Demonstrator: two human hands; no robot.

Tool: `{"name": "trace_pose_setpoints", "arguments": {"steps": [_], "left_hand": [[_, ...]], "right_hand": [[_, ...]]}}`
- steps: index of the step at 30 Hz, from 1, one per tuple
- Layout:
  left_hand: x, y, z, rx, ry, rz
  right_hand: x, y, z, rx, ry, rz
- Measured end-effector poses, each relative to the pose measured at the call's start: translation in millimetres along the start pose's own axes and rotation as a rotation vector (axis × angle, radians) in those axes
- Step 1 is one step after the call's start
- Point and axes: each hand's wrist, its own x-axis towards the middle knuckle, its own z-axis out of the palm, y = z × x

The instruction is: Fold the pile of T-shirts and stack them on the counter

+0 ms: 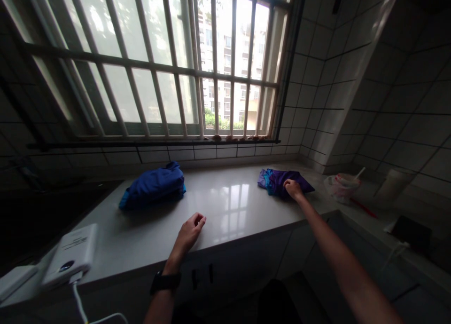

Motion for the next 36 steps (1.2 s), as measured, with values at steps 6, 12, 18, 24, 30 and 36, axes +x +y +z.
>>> {"name": "trace_pose_setpoints", "arguments": {"steps": [6,12,18,24,30,36], "left_hand": [[0,2,1,-0.01,0.001,-0.006],[-2,2,0,-0.007,-0.003,-0.002],[-2,3,-1,-0.001,-0.005,0.0],[-2,3,-1,0.0,0.002,-0.011],[-2,3,-1,0.021,-0.002,0.001],[-1,3,0,0.012,0.005,-0.002]], "right_hand": [[0,-2,-1,0.257,-0.145,-0.005],[-3,2,-6,0.387,-0.225,0.031],[-3,4,-9,0.359,-0.186,0.061],[-4,5,-4,0.261,-0.162,0.022],[2,9,4,0.09,-0.092,0.008],[5,9,10,-0.051,-0.037,-0.003]]}}
